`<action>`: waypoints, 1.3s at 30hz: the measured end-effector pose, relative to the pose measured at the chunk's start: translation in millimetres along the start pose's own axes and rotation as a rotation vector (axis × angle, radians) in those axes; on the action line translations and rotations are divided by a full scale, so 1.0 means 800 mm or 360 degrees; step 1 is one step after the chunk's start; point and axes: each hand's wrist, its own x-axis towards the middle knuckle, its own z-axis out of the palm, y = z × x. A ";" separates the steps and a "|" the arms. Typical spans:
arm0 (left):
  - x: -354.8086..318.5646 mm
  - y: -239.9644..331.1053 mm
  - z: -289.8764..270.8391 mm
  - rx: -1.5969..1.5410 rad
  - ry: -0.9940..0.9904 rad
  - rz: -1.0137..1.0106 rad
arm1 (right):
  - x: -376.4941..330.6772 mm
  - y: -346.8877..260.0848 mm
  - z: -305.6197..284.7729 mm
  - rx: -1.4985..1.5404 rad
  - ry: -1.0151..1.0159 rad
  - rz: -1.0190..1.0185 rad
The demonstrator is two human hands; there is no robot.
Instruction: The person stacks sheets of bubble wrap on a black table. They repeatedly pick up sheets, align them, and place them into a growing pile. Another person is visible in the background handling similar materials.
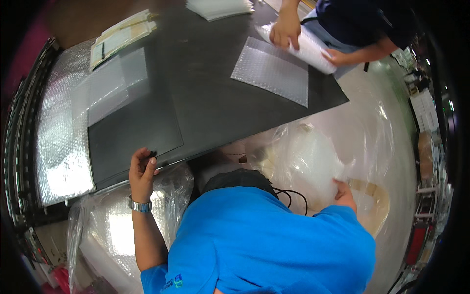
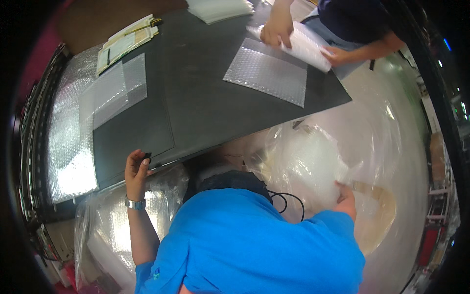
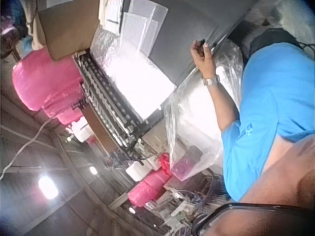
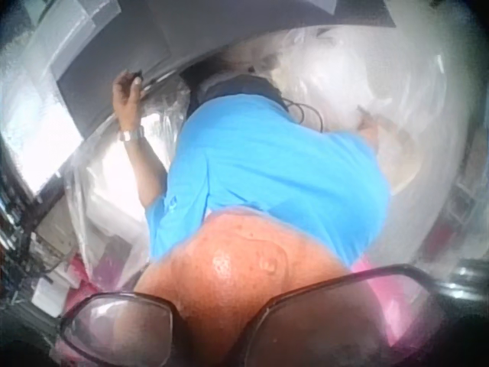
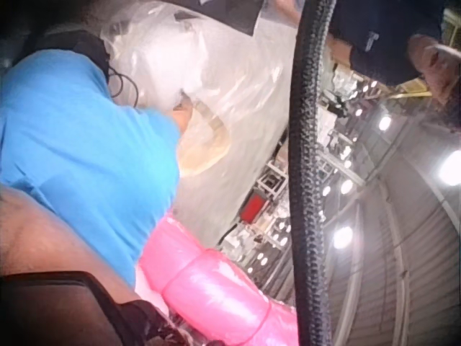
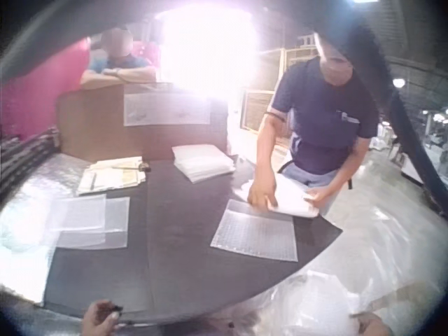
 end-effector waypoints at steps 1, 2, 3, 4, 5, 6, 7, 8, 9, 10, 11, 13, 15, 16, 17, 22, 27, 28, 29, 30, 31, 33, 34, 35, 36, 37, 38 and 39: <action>0.001 -0.003 0.000 -0.0033 -0.0001 -0.0007 | -0.007 -0.002 0.003 -0.0388 0.0209 0.0208; -0.001 -0.006 -0.002 -0.0069 0.0005 -0.0021 | -0.004 0.002 0.001 -0.0683 0.0358 0.0371; -0.003 -0.005 -0.001 -0.0061 0.0010 -0.0030 | 0.006 0.011 0.001 -0.0860 0.0399 0.0396; -0.001 -0.004 0.001 -0.0062 0.0022 -0.0038 | 0.019 0.017 -0.003 -0.1009 0.0426 0.0371; -0.001 -0.002 0.003 -0.0056 0.0034 -0.0045 | 0.036 0.024 -0.005 -0.1151 0.0449 0.0323; 0.000 0.000 0.003 -0.0038 0.0019 -0.0045 | 0.053 0.027 -0.007 -0.1303 0.0470 0.0245; 0.000 0.001 0.003 -0.0027 0.0014 -0.0053 | 0.070 0.024 -0.008 -0.1451 0.0505 0.0140; 0.001 0.003 0.003 -0.0019 0.0007 -0.0055 | 0.087 0.013 -0.006 -0.1617 0.0552 0.0001; 0.000 0.004 0.004 -0.0014 -0.0012 -0.0061 | 0.099 -0.004 -0.005 -0.1797 0.0599 -0.0176; -0.001 0.007 0.004 -0.0019 0.0010 -0.0026 | 0.107 -0.030 -0.005 -0.1964 0.0632 -0.0377; -0.002 0.011 0.001 0.0018 0.0063 0.0015 | 0.106 -0.068 0.004 -0.2078 0.0573 -0.0569; -0.004 0.013 -0.010 0.0115 0.0192 0.0095 | -0.001 -0.167 0.078 -0.2012 0.0089 -0.0569; 0.008 0.013 -0.027 0.0446 0.0362 0.0356 | -0.170 -0.241 0.153 -0.1862 -0.0503 -0.0700; 0.015 0.015 -0.034 0.0624 0.0442 0.0490 | -0.214 -0.258 0.180 -0.1611 -0.0891 -0.1013; 0.020 0.018 -0.040 0.0693 0.0514 0.0496 | -0.252 -0.270 0.216 -0.1436 -0.1259 -0.1211; 0.040 -0.011 -0.072 0.1016 0.0865 0.0740 | -0.362 -0.320 0.417 -0.1481 -0.2016 -0.1892; 0.042 -0.018 -0.062 0.1272 0.0875 0.0892 | -0.354 -0.358 0.661 -0.1231 -0.1357 -0.2113; 0.044 -0.017 -0.060 0.1246 0.0886 0.0857 | -0.353 -0.364 0.703 -0.1135 -0.1234 -0.2054; 0.043 -0.015 -0.060 0.1226 0.0910 0.0817 | -0.371 -0.366 0.726 -0.1064 -0.1234 -0.1928; 0.042 -0.013 -0.060 0.1204 0.0930 0.0780 | -0.386 -0.367 0.745 -0.0994 -0.1228 -0.1799; 0.042 -0.012 -0.061 0.1206 0.0933 0.0786 | -0.398 -0.368 0.760 -0.0924 -0.1219 -0.1667; 0.038 -0.013 -0.060 0.1206 0.0928 0.0780 | -0.419 -0.366 0.777 -0.0848 -0.1283 -0.1583; 0.038 -0.012 -0.059 0.1205 0.0945 0.0785 | -0.424 -0.366 0.791 -0.0736 -0.1293 -0.1517; 0.039 -0.010 -0.058 0.1210 0.0939 0.0781 | -0.427 -0.367 0.802 -0.0626 -0.1288 -0.1447; 0.039 -0.008 -0.057 0.1214 0.0930 0.0778 | -0.427 -0.368 0.813 -0.0520 -0.1315 -0.1313; 0.039 -0.007 -0.056 0.1217 0.0921 0.0775 | -0.428 -0.369 0.824 -0.0414 -0.1336 -0.1178; 0.038 -0.006 -0.056 0.1226 0.0920 0.0737 | -0.434 -0.367 0.830 -0.0315 -0.1361 -0.1045; 0.038 -0.006 -0.057 0.1232 0.0929 0.0741 | -0.439 -0.366 0.834 -0.0325 -0.1350 -0.1035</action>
